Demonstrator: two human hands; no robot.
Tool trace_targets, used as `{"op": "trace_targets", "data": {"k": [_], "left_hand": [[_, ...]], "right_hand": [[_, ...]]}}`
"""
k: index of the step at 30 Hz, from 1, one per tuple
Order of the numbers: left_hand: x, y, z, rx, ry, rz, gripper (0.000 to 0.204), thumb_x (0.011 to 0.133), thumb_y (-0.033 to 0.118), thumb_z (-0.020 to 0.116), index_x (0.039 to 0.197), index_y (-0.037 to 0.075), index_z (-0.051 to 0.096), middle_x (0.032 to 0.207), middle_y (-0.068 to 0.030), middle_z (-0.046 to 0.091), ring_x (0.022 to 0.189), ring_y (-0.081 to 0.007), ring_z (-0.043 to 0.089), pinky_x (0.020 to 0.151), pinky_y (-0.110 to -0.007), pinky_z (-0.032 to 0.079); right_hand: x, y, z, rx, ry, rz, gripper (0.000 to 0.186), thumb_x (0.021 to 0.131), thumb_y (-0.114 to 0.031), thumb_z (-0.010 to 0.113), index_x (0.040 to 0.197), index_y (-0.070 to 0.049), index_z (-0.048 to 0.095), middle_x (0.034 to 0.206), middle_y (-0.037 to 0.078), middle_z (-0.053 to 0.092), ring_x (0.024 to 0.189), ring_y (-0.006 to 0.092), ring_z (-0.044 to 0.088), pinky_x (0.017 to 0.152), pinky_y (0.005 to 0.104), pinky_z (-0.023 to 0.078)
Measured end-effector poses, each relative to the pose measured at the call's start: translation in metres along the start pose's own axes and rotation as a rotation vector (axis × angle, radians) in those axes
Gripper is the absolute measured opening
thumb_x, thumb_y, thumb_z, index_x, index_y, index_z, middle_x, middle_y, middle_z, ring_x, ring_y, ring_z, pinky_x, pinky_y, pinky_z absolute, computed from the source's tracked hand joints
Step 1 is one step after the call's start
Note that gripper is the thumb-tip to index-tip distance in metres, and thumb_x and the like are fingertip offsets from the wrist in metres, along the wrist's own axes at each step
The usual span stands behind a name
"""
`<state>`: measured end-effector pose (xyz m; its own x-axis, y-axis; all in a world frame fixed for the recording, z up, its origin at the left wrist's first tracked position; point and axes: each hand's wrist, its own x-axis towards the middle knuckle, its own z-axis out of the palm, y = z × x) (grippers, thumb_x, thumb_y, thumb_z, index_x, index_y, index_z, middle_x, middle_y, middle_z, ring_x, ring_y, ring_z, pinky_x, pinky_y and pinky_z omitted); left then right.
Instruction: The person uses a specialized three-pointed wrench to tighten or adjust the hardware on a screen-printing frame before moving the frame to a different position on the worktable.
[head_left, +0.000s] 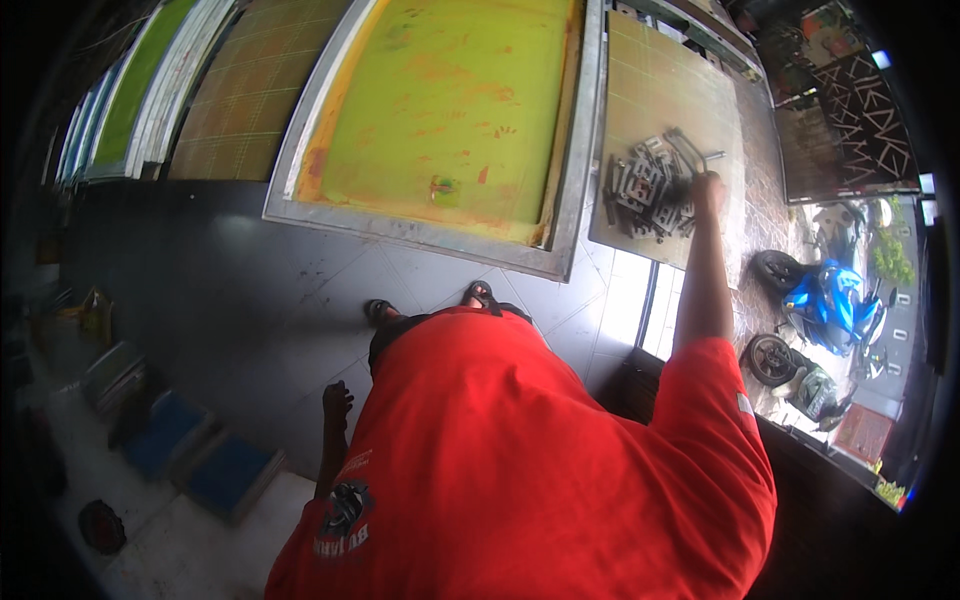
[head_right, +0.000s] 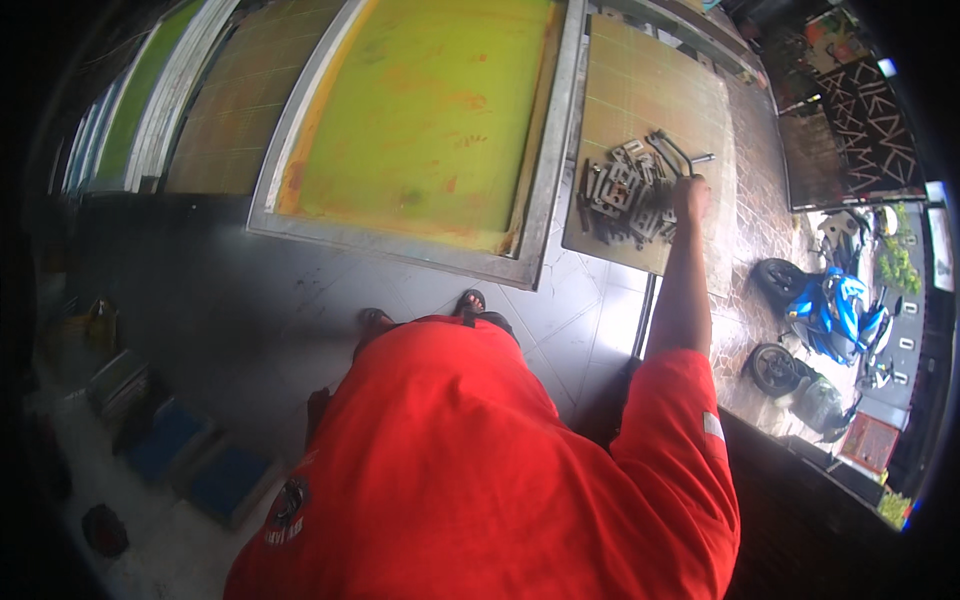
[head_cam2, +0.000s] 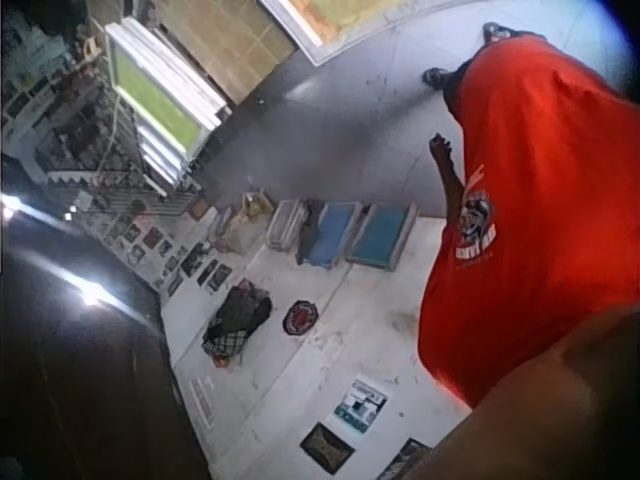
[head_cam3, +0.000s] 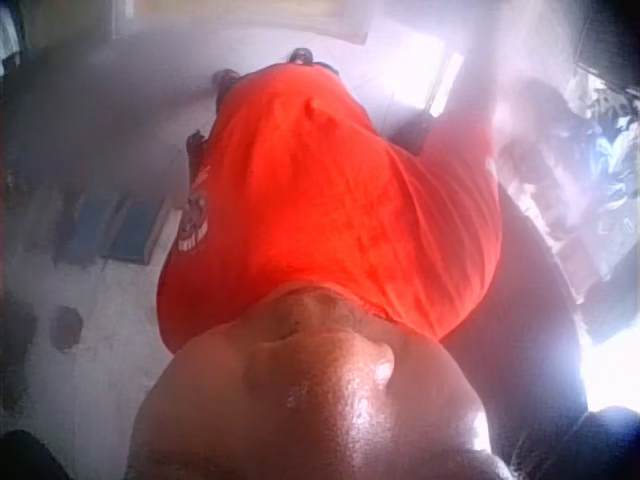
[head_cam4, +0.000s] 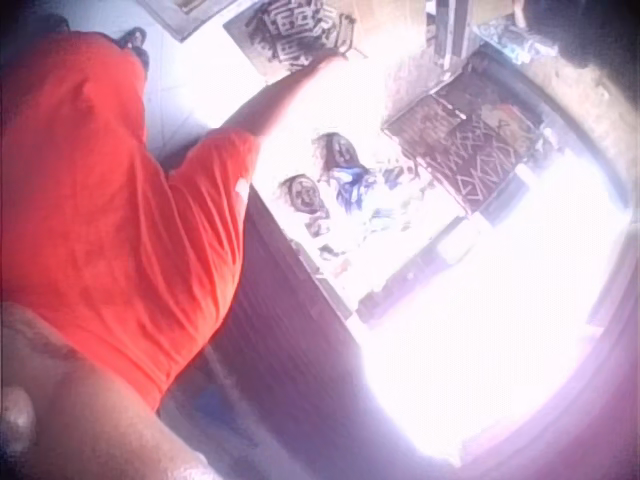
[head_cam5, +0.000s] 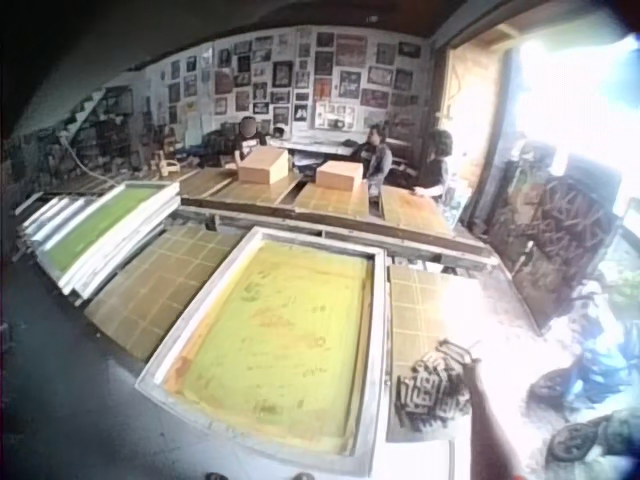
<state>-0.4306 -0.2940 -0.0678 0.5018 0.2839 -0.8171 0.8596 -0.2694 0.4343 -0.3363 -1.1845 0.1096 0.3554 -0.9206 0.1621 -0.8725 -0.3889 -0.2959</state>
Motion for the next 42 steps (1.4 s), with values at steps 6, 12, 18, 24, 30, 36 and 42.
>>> {"op": "trace_targets", "data": {"k": [6, 12, 18, 24, 30, 36, 42], "left_hand": [[-0.064, 0.168, 0.012, 0.021, 0.207, 0.367, 0.044, 0.087, 0.036, 0.048, 0.112, 0.0, 0.044, 0.098, -0.0113, 0.053, 0.089, -0.0187, 0.053, 0.07, -0.029, 0.043], [-0.046, 0.346, -0.002, -0.109, 0.17, 0.951, 0.04, 0.091, 0.027, 0.049, 0.115, -0.004, 0.042, 0.117, -0.017, 0.05, 0.11, -0.0221, 0.049, 0.093, -0.029, 0.036], [-0.029, 0.459, 0.023, 0.293, -0.088, 0.954, 0.047, 0.086, 0.039, 0.051, 0.102, -0.005, 0.055, 0.097, -0.0182, 0.061, 0.098, -0.0239, 0.057, 0.083, -0.032, 0.042], [-0.029, 0.479, 0.026, 0.541, 0.271, 0.933, 0.062, 0.082, 0.054, 0.045, 0.086, -0.005, 0.061, 0.088, -0.0266, 0.06, 0.086, -0.0409, 0.057, 0.074, -0.044, 0.045], [-0.047, 0.458, -0.056, 0.449, 0.235, 0.995, 0.05, 0.084, 0.045, 0.047, 0.085, -0.003, 0.06, 0.08, -0.0215, 0.061, 0.08, -0.0365, 0.059, 0.07, -0.04, 0.044], [-0.044, 0.481, -0.161, 0.212, 0.222, 1.139, 0.048, 0.084, 0.044, 0.049, 0.072, -0.002, 0.054, 0.066, -0.0183, 0.057, 0.067, -0.0351, 0.058, 0.059, -0.039, 0.042], [0.02, 0.56, -0.279, 0.002, 0.265, 1.284, 0.04, 0.088, 0.036, 0.047, 0.072, 0.0, 0.049, 0.059, -0.0074, 0.045, 0.059, -0.0172, 0.044, 0.059, -0.031, 0.038]], "right_hand": [[-0.146, -0.069, -0.087, 0.761, -0.269, -0.221, 0.035, 0.084, -0.018, 0.056, 0.112, 0.002, 0.054, 0.115, 0.017, 0.055, 0.103, 0.0244, 0.054, 0.087, 0.0333, 0.042], [-0.275, -0.1, -0.07, 0.516, -0.365, -0.37, 0.043, 0.083, -0.024, 0.057, 0.117, 0.002, 0.049, 0.111, 0.017, 0.056, 0.099, 0.0248, 0.056, 0.085, 0.0328, 0.044], [-0.279, -0.118, -0.027, 0.835, -0.53, 0.096, 0.058, 0.083, -0.041, 0.057, 0.11, 0.009, 0.048, 0.09, 0.019, 0.058, 0.075, 0.0199, 0.055, 0.065, 0.03, 0.044], [-0.292, -0.122, -0.023, 0.405, -0.393, -0.039, 0.059, 0.083, -0.049, 0.054, 0.077, 0.009, 0.05, 0.064, 0.021, 0.05, 0.059, 0.0263, 0.041, 0.059, 0.0411, 0.038], [-0.375, -0.147, -0.07, 0.567, -0.322, -0.007, 0.05, 0.087, -0.039, 0.053, 0.087, 0.011, 0.05, 0.069, 0.013, 0.051, 0.066, 0.0199, 0.046, 0.062, 0.0347, 0.04], [-0.421, -0.225, -0.088, 0.847, -0.218, 0.033, 0.036, 0.09, -0.035, 0.049, 0.079, 0.0, 0.049, 0.067, 0.001, 0.044, 0.063, 0.0077, 0.039, 0.054, 0.0235, 0.032], [-0.443, -0.4, -0.105, 1.025, -0.41, 0.0, 0.033, 0.09, -0.033, 0.048, 0.097, -0.001, 0.055, 0.078, 0.0, 0.052, 0.068, 0.008, 0.045, 0.059, 0.0221, 0.036]]}}
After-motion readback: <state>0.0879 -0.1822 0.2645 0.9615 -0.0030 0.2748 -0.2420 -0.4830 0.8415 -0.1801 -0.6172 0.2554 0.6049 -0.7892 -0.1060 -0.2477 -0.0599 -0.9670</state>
